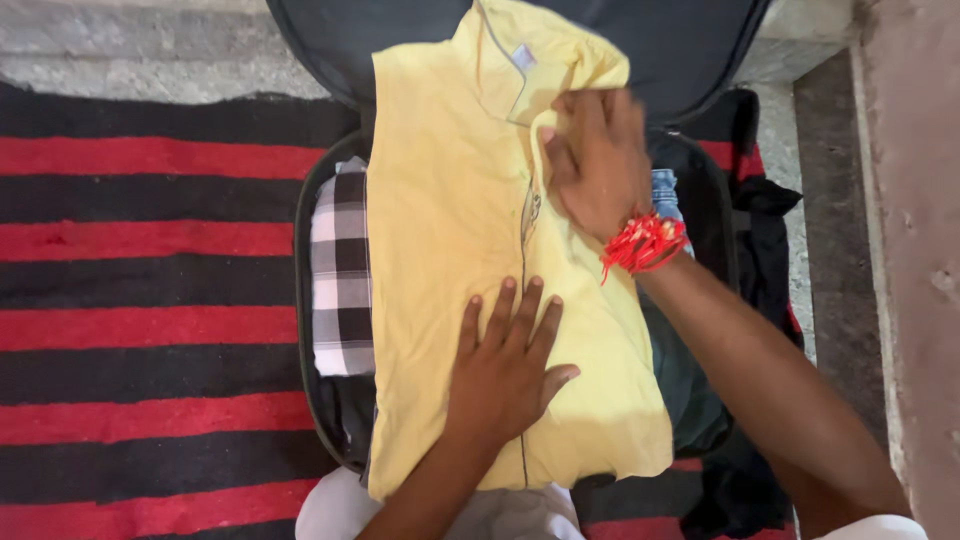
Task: The person unzips a suitcase, opens it, moves black shirts, and unfolds a yellow shirt to place it on top of other clothing items inside.
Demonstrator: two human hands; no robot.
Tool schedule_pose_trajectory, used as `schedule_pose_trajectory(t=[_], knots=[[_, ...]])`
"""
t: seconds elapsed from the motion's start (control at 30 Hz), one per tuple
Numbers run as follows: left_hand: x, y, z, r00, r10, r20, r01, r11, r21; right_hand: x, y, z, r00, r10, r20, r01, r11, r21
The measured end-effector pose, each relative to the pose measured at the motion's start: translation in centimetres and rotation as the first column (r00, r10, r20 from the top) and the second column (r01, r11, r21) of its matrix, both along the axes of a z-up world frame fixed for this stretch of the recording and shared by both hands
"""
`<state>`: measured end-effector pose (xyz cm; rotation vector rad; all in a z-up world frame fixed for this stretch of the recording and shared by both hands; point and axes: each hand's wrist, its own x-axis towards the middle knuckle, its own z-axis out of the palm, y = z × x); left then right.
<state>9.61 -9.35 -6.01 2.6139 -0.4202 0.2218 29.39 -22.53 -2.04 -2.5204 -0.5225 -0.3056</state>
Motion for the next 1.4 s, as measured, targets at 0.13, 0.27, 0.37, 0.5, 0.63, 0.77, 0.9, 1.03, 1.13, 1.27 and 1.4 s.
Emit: schedule_pose_trajectory(t=[0.13, 0.27, 0.37, 0.5, 0.63, 0.77, 0.9, 1.03, 1.13, 1.27, 1.4], knots=[[0.2, 0.1, 0.2, 1.0, -0.009, -0.025, 0.009, 1.0, -0.021, 2.4, 0.6, -0.4, 0.977, 0.092, 0.194, -0.052, 0.978, -0.201], [0.2, 0.1, 0.2, 1.0, -0.003, -0.02, 0.002, 1.0, -0.03, 4.4, 1.6, -1.4, 0.992, 0.101, 0.079, -0.067, 0.931, -0.358], [0.0, 0.2, 0.2, 1.0, -0.003, -0.004, 0.003, 1.0, -0.027, 5.0, 1.6, -1.7, 0.999, 0.035, 0.015, -0.029, 0.953, -0.301], [0.1, 0.2, 0.4, 1.0, -0.001, -0.005, 0.001, 1.0, -0.025, 5.2, 1.5, -2.0, 0.994, 0.098, -0.044, -0.106, 0.959, -0.264], [0.1, 0.2, 0.3, 1.0, -0.004, -0.008, 0.004, 1.0, -0.019, 5.5, 1.3, -2.5, 0.99, 0.128, -0.065, -0.139, 0.968, -0.207], [0.1, 0.2, 0.2, 1.0, -0.002, -0.011, 0.001, 1.0, -0.023, 5.7, 1.2, -2.3, 0.99, 0.138, -0.03, -0.141, 0.968, -0.207], [0.1, 0.2, 0.3, 1.0, -0.002, -0.012, 0.001, 0.999, -0.033, 5.5, 1.8, -1.3, 0.99, 0.138, 0.022, -0.13, 0.968, -0.217], [0.2, 0.2, 0.3, 1.0, -0.008, -0.018, 0.008, 0.999, -0.032, 5.7, 3.9, -1.3, 0.984, 0.173, 0.046, -0.165, 0.975, -0.146], [0.3, 0.1, 0.3, 0.999, -0.011, -0.03, 0.011, 1.0, -0.015, 5.7, 5.7, -2.5, 0.969, 0.241, 0.057, -0.233, 0.965, -0.121], [0.4, 0.2, 0.2, 0.999, -0.012, -0.043, 0.011, 1.0, -0.021, 6.3, 5.5, -3.3, 0.963, 0.262, 0.056, -0.26, 0.964, -0.047], [0.2, 0.1, 0.0, 1.0, -0.002, -0.031, 0.001, 0.999, -0.038, 7.9, 2.2, -1.2, 0.931, 0.362, -0.04, -0.361, 0.932, 0.034]])
